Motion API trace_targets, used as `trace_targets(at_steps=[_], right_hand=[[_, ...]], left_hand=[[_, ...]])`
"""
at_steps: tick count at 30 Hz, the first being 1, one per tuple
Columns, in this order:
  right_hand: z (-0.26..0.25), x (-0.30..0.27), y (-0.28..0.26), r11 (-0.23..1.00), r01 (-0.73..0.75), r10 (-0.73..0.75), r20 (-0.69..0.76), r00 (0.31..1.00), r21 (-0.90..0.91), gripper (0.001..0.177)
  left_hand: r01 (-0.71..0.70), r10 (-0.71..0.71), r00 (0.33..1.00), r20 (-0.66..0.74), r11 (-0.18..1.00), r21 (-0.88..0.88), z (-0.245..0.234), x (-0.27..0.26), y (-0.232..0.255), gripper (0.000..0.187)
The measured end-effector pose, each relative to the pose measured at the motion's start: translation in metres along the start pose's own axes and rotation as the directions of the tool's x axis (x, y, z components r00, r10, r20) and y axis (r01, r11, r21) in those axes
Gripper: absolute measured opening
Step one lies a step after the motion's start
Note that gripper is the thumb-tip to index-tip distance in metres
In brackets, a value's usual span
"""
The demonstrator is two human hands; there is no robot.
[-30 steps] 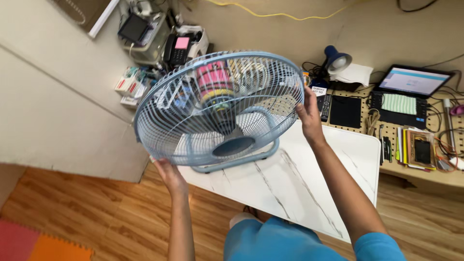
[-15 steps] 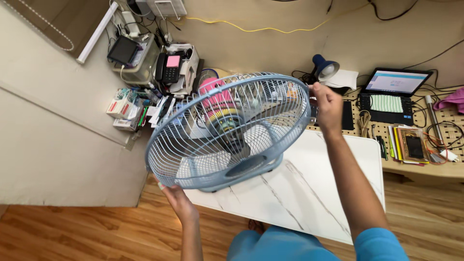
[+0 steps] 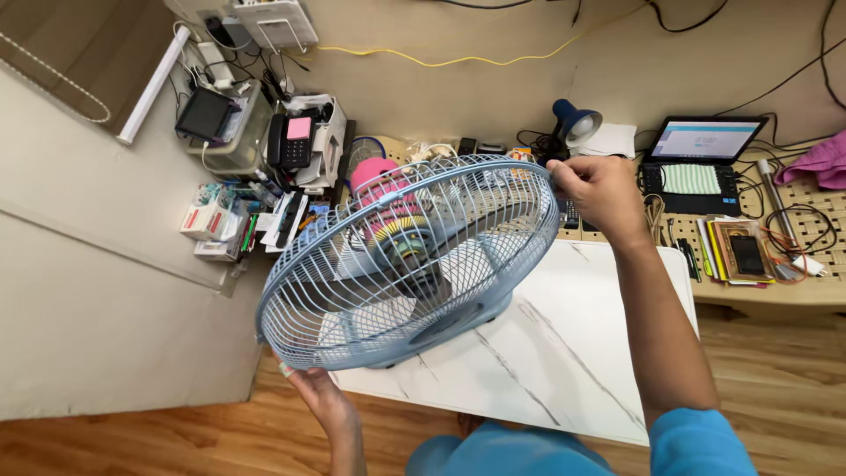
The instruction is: The person assembles a light blue table fan by attaching the front grille, inserting the fan blade onto the motor shaft, and securing the rear grille. The person repeatedly removes and reattaches the fan blade and grilles during the process.
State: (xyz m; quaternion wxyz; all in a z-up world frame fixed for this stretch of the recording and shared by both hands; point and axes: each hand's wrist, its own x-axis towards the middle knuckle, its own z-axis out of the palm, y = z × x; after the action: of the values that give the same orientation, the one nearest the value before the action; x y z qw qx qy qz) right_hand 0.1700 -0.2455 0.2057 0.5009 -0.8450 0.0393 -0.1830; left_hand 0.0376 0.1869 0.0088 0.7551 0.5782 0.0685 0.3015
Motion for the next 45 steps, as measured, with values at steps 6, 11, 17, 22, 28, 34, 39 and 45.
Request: trace_targets(at_steps=[6, 11, 17, 22, 28, 34, 39, 45], right_hand=[[-0.006, -0.004, -0.028, 0.988, 0.095, -0.089, 0.058, 0.994, -0.120, 0.024], [-0.005, -0.001, -0.022, 0.945, 0.286, -0.279, 0.066, 0.958, -0.158, 0.025], [0.008, 0.017, 0.035, 0.804, 0.291, -0.375, 0.064, 0.925, 0.519, 0.033], [0.053, 0.034, 0.064, 0.635, 0.183, -0.305, 0.026, 0.952, 0.751, 0.041], [0.061, 0.042, 0.054, 0.628, 0.003, -0.158, 0.124, 0.980, 0.778, 0.052], [0.059, 0.049, 0.043, 0.486, -0.075, -0.133, 0.158, 0.978, 0.871, 0.052], [0.060, 0.052, 0.051, 0.502, -0.081, -0.126, 0.166, 0.978, 0.861, 0.053], [0.059, 0.061, 0.110, 0.411, 0.021, -0.150, 0.045, 0.988, 0.911, 0.046]], left_hand=[[-0.071, 0.073, 0.997, -0.017, 0.992, 0.101, -0.008, 0.002, -0.014, 0.061], [-0.059, 0.065, 0.997, -0.039, 0.989, 0.132, -0.009, 0.005, -0.014, 0.061], [-0.104, 0.114, 0.991, -0.066, 0.985, 0.136, -0.003, 0.007, -0.015, 0.062], [-0.148, 0.169, 0.982, -0.090, 0.968, 0.200, 0.006, 0.004, -0.011, 0.066], [-0.162, 0.174, 0.983, -0.060, 0.973, 0.162, 0.006, 0.007, -0.009, 0.068], [-0.112, 0.119, 0.990, -0.076, 0.990, 0.089, 0.005, 0.009, -0.012, 0.056], [-0.132, 0.139, 0.988, -0.063, 0.986, 0.101, -0.011, 0.010, -0.030, 0.055], [-0.029, 0.035, 0.985, -0.171, 0.999, 0.038, -0.037, 0.011, -0.057, 0.061]])
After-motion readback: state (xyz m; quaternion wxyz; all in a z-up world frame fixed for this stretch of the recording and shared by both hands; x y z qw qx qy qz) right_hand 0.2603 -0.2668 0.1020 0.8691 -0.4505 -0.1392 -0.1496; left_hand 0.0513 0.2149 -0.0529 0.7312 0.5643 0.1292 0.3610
